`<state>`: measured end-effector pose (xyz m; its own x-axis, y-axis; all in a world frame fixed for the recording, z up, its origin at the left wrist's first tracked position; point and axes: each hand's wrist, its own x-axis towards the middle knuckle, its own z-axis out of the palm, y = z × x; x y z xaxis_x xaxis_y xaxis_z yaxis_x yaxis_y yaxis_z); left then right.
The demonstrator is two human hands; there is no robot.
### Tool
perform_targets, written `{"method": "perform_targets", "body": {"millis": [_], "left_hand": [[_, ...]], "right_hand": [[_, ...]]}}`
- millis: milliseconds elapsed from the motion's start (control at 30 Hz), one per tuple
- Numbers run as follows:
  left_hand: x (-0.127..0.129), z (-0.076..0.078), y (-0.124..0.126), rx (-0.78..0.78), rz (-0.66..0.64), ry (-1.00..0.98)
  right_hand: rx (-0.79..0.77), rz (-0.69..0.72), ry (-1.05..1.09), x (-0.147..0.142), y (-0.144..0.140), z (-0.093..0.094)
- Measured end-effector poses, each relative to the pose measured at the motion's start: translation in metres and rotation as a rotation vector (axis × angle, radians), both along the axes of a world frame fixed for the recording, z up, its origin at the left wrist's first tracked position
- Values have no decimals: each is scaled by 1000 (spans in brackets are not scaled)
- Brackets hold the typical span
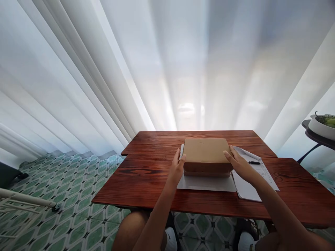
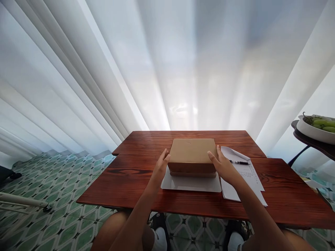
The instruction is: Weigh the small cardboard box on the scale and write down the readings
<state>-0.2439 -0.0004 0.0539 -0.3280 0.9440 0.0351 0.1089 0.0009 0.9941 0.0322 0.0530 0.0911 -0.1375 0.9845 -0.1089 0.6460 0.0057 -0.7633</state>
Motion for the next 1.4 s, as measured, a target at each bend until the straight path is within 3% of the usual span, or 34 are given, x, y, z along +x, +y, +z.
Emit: {"method": "perform_targets", "body": {"millis": [367, 533, 800, 1133, 1400], "left_hand": [[13, -10, 7, -23, 4, -10], [18, -6, 8, 66, -27, -23], [21, -1, 1, -7, -16, -108], [24, 1, 1, 24, -1, -129], [21, 7, -5, 48, 27, -95]], "right_hand": [[55, -24, -166, -1, 3, -4], [48, 15, -146, 0, 0, -2], [-16, -7, -223, -9, -4, 5], [19, -16, -230, -7, -4, 0], [28, -28, -185, -12, -7, 6]]}}
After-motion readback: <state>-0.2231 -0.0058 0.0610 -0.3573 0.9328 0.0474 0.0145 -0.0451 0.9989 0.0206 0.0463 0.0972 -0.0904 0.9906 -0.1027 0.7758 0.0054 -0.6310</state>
